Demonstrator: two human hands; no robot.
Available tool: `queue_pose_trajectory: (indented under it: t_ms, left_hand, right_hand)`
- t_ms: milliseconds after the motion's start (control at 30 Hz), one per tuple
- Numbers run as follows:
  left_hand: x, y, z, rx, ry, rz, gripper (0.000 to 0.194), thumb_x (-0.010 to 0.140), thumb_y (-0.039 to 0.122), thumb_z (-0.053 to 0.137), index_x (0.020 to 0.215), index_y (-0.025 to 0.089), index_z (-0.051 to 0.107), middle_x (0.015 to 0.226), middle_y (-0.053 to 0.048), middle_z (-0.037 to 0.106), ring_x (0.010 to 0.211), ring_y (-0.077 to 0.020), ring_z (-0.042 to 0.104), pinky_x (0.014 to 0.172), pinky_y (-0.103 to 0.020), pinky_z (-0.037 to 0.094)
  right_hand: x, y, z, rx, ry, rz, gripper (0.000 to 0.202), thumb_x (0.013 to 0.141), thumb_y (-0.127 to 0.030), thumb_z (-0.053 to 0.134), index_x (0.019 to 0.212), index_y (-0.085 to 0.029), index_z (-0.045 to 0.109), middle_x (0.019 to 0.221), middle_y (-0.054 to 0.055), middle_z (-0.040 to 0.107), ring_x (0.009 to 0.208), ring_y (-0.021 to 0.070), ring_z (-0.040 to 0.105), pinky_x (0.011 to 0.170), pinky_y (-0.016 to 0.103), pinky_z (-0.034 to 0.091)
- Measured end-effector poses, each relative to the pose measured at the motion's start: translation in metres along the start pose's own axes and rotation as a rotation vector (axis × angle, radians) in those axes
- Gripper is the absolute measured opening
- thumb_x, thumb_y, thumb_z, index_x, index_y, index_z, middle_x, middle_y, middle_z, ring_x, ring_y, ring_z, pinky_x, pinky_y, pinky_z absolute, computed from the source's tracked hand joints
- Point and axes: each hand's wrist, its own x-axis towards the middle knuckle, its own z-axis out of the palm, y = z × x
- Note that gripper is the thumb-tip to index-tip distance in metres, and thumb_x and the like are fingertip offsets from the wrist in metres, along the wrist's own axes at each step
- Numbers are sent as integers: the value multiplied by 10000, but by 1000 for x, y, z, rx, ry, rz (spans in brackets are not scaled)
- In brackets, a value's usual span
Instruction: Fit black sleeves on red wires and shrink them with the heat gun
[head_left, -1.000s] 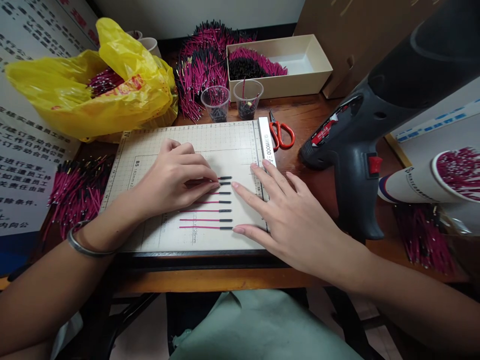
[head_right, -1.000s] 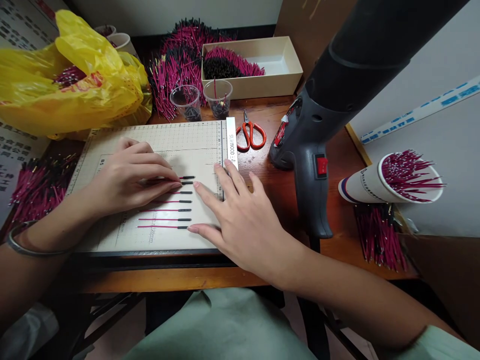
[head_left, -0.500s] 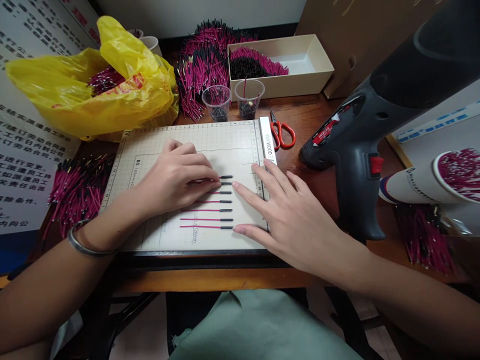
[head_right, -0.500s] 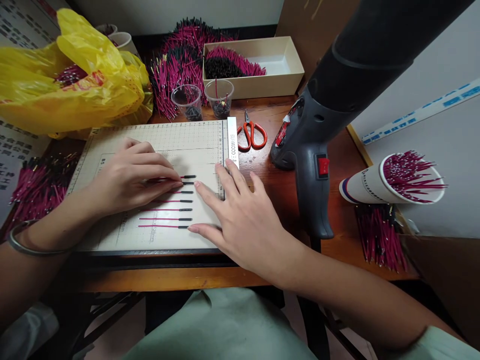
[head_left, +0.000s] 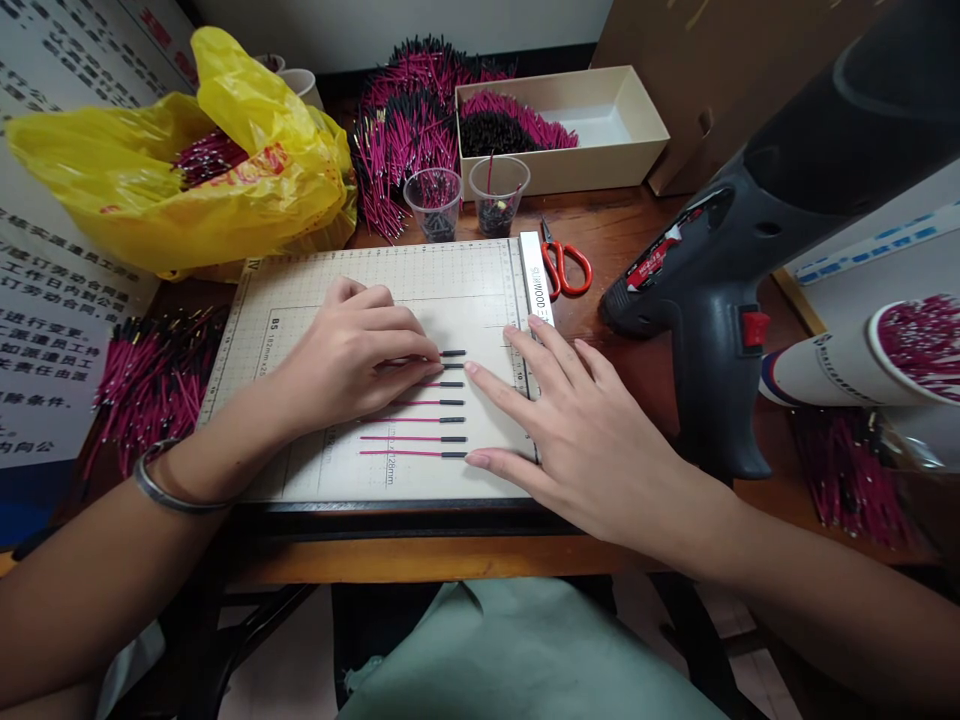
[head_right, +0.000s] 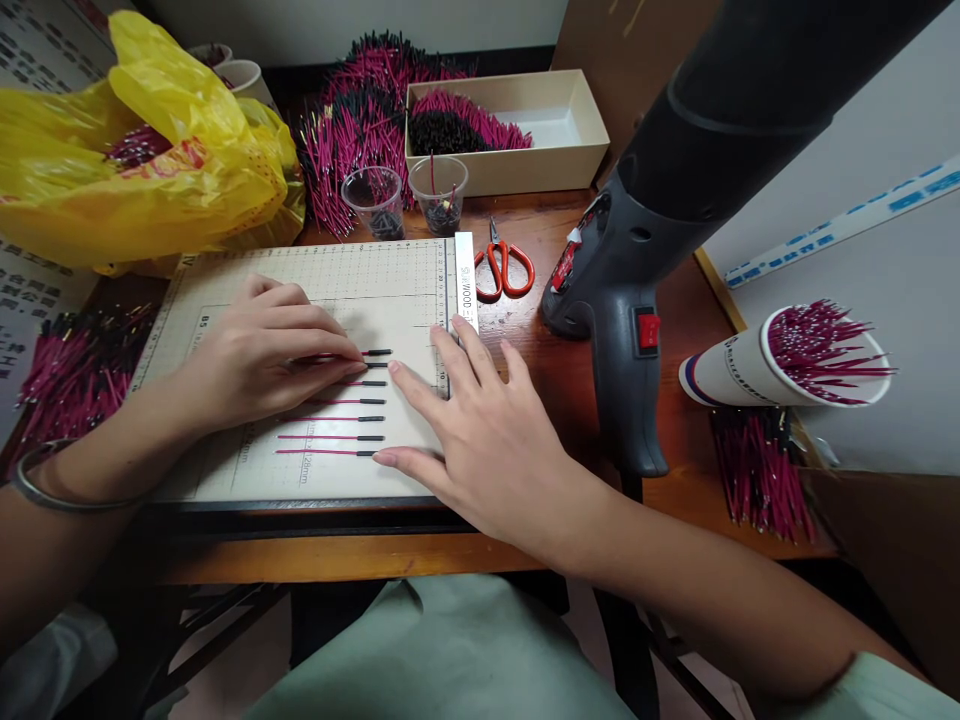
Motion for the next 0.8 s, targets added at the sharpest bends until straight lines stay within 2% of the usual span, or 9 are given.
queue_pose_trajectory:
  t_ms: [333,667,800]
  left_hand:
    - [0,0,1,3,6,8,244,1029,365,596,947,250,795,805,-13,766,763,-189,536,769,-392,305]
    - [0,2,-3,-17,-31,-18,317,1045,415,546,913,256,786,798,-16,767,780,-195,551,791,-401,315]
    - [0,2,-6,-43,-36,21,279,1036,388,575,912,245,780,794,-5,765,759,-186,539,776,-392,304]
  right_hand:
    - [1,0,1,-10,6,-4,698,1032,-646,377,1563,-209,499,1643,270,384,1557,457,328,1180,669,370]
    - [0,0,2,-16,49,-18,738,1015,-663,413,1562,-174,496,1631,279,404,1542,463,355,1149,674,409]
    - [-1,-1,3,-20,50,-9,767,1006,-679,418,1572,-165,483,1635,283,393,1541,472,356,1152,678,412]
